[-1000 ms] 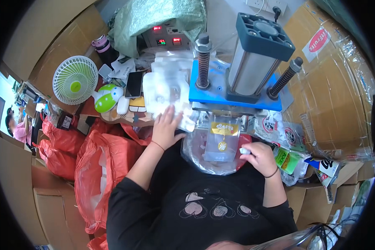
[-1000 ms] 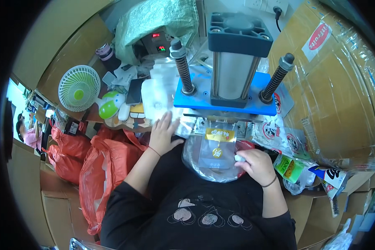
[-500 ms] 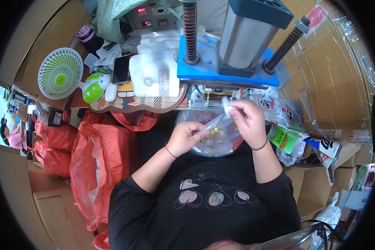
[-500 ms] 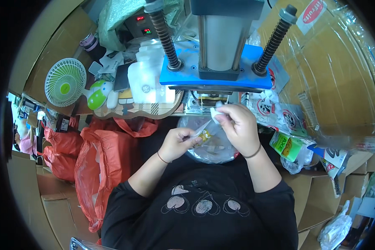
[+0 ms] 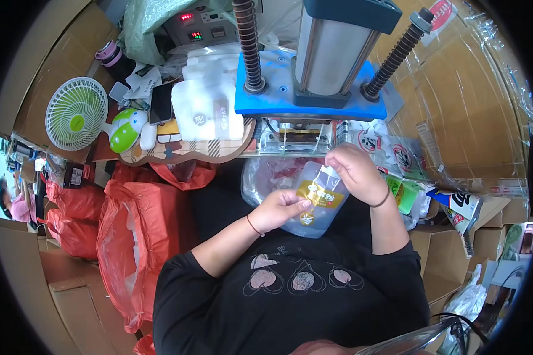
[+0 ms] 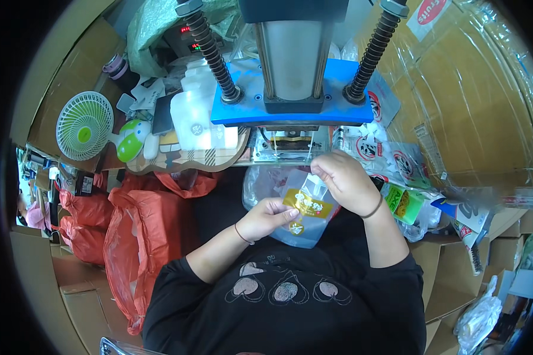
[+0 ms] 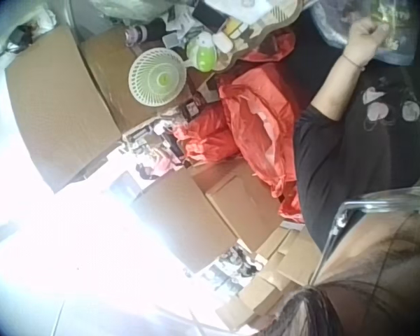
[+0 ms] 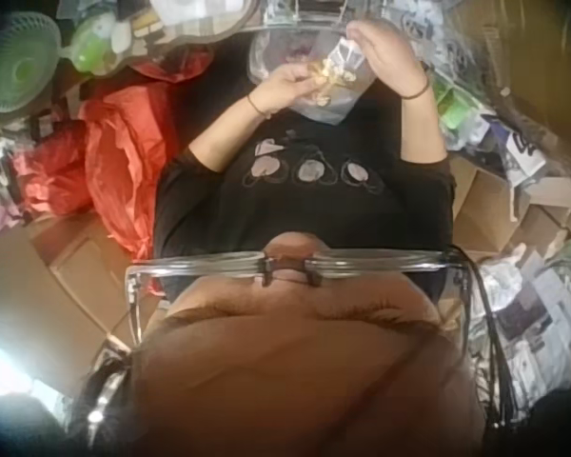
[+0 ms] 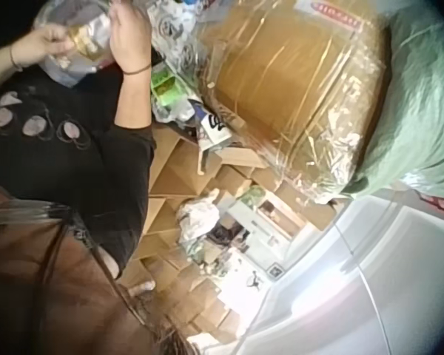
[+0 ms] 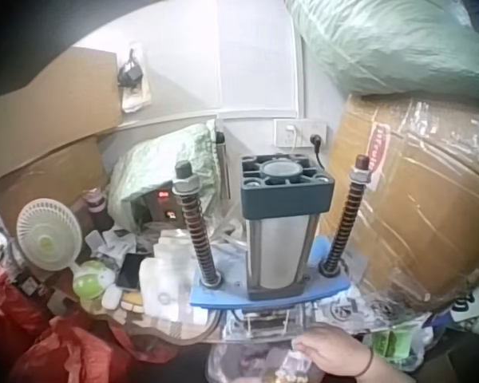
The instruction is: Using a packaging machine to fill and seal plastic bags with small items.
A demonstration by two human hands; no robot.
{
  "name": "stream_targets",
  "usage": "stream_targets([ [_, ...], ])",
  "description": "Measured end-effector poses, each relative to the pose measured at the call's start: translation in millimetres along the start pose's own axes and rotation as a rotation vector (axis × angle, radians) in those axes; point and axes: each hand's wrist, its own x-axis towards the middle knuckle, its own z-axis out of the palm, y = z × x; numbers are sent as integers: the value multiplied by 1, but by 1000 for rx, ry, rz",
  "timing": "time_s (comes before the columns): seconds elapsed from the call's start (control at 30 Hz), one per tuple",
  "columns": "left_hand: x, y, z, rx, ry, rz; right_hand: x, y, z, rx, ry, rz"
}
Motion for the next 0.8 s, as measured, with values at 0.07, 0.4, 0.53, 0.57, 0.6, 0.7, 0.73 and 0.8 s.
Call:
stream_targets([
  [0.07,0,4,2,-50,-14,-67,-1,5,-5,75,-137,45],
  [0.4,41,30,-42,-280,183,-137,-25,93,-15,-634,31,419],
  [0.53,34,40,-42,-170,177,65,-29,107,-10,-518,86,332],
  [0.57,31,40,-54,143,403,66,-30,107,-10,-517,86,331],
  [0.6,28,45,-74,461,616,62,-34,105,-11,-528,161,290],
  [0.7,9,70,-121,1462,1011,730,-44,95,-10,-539,305,204],
  [0.73,-3,72,-128,1681,942,679,-45,91,-10,-488,310,215],
  [0.8,-18,70,-134,2102,759,554,-49,80,-11,-390,321,244],
])
